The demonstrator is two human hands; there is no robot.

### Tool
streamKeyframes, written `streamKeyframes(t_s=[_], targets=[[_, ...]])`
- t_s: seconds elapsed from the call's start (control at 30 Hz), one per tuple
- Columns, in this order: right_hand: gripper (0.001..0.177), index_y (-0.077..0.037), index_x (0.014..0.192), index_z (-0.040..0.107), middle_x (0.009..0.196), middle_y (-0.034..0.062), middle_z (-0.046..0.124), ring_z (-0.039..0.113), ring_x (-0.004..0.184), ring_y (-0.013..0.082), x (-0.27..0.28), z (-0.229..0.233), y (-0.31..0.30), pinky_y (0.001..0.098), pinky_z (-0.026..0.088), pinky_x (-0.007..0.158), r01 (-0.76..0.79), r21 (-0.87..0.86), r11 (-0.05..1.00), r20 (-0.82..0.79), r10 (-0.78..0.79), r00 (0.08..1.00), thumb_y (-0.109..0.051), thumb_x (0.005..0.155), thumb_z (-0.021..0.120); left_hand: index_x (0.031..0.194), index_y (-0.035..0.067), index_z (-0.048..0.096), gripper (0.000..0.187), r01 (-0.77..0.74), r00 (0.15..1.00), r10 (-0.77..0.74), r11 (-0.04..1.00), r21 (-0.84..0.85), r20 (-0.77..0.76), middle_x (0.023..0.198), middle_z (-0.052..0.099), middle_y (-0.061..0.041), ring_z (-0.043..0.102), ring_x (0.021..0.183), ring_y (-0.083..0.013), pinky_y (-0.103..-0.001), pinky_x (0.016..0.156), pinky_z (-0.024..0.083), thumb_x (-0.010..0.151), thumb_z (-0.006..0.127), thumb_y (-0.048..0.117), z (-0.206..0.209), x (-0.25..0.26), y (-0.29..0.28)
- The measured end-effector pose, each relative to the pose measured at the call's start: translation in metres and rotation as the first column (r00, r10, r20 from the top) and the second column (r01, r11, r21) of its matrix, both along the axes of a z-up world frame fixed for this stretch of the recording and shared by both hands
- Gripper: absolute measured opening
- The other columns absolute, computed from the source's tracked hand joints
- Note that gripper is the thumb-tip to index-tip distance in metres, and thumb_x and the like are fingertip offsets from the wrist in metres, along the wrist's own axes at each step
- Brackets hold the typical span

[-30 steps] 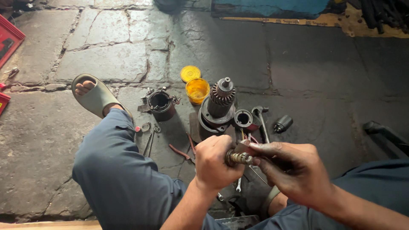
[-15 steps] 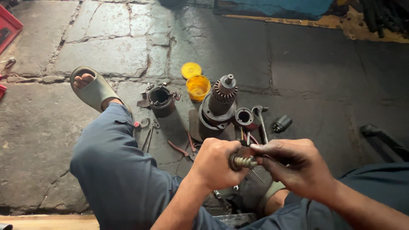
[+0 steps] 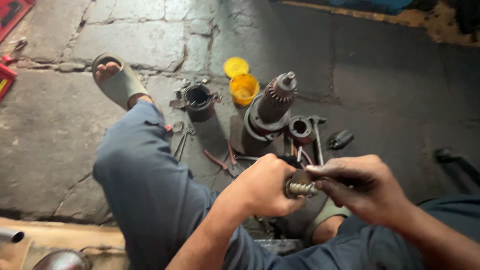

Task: The person disassembles and wipes various internal components of a starter motor, including the solenoid plunger, springs, and gears, using their hands and occasionally a small screwdriver or rag.

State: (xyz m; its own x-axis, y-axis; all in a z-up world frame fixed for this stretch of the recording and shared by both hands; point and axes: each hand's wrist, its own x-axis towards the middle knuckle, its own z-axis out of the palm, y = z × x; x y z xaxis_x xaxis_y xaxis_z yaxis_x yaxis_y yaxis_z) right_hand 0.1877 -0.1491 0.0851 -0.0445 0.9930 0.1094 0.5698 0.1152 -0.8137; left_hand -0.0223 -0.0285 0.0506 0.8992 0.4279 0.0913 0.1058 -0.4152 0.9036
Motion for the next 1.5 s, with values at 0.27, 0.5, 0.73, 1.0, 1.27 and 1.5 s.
streamKeyframes(t_s=[0.27, 0.5, 0.73, 1.0, 1.27, 1.5], targets=[[0.033, -0.002, 0.111, 0.077, 0.086, 0.0075, 0.082, 0.075, 0.072, 0.0129, -0.006, 0.003, 0.005, 0.0259, 0.059, 0.061, -0.117, 0.014, 0.993, -0.083, 0.118, 0.990, 0.004, 0.079, 0.077, 0.080, 0.000, 0.069, 0.032, 0.150, 0.987, -0.155, 0.984, -0.099, -0.050, 0.068, 0.068, -0.017, 0.070, 0.062, -0.0289, -0.040, 0.059, 0.054, 0.068, 0.075, 0.029, -0.003, -0.002, 0.000], [0.034, -0.001, 0.113, 0.076, 0.097, 0.0118, 0.081, 0.080, 0.083, 0.0172, -0.007, 0.009, 0.009, 0.0290, 0.064, 0.069, -0.230, 0.041, 0.972, -0.188, 0.233, 0.954, 0.005, 0.080, 0.078, 0.082, 0.001, 0.070, 0.035, 0.297, 0.934, -0.351, 0.871, -0.392, -0.072, 0.068, 0.070, -0.005, 0.066, 0.062, -0.0155, -0.035, 0.059, 0.054, 0.067, 0.079, 0.031, -0.004, -0.005, -0.005], [0.031, 0.007, 0.114, 0.073, 0.079, 0.0179, 0.077, 0.063, 0.047, 0.0135, 0.034, -0.019, 0.020, 0.0273, 0.050, 0.038, -0.325, -0.391, 0.861, -0.783, -0.125, 0.610, 0.002, 0.083, 0.074, 0.084, 0.003, 0.073, 0.034, 0.407, 0.882, -0.462, 0.843, -0.351, -0.088, 0.069, 0.071, -0.007, 0.067, 0.062, -0.0176, -0.034, 0.060, 0.055, 0.069, 0.078, 0.033, 0.010, -0.003, -0.008], [0.032, -0.006, 0.116, 0.076, 0.099, 0.0089, 0.081, 0.073, 0.085, 0.0165, 0.114, -0.181, 0.079, 0.0339, 0.059, 0.075, 0.101, -0.529, 0.843, 0.137, -0.032, 0.990, -0.010, 0.084, 0.074, 0.083, 0.001, 0.075, 0.041, 0.604, 0.736, -0.617, 0.784, -0.141, -0.279, 0.071, 0.073, -0.018, 0.075, 0.068, -0.0350, -0.043, 0.068, 0.060, 0.071, 0.074, 0.041, -0.019, 0.013, -0.061], [0.037, -0.004, 0.113, 0.075, 0.103, 0.0234, 0.071, 0.068, 0.099, 0.0412, 0.034, -0.386, 0.064, 0.0447, 0.053, 0.088, 0.593, 0.013, 0.805, 0.283, -0.571, 0.770, -0.008, 0.077, 0.077, 0.079, 0.001, 0.076, 0.036, 0.600, 0.708, -0.629, 0.776, -0.197, -0.321, 0.073, 0.074, -0.022, 0.074, 0.072, -0.0387, -0.048, 0.067, 0.059, 0.069, 0.070, 0.035, -0.028, 0.012, -0.070], [0.030, -0.004, 0.105, 0.071, 0.101, 0.0237, 0.062, 0.061, 0.096, 0.0446, -0.014, -0.391, 0.053, 0.0512, 0.048, 0.081, 0.606, -0.098, 0.790, 0.282, -0.562, 0.778, 0.003, 0.077, 0.063, 0.077, -0.001, 0.073, 0.020, 0.579, 0.722, -0.618, 0.786, -0.219, -0.311, 0.078, 0.073, -0.024, 0.074, 0.078, -0.0396, -0.049, 0.067, 0.058, 0.076, 0.065, 0.016, -0.022, 0.004, -0.064]])
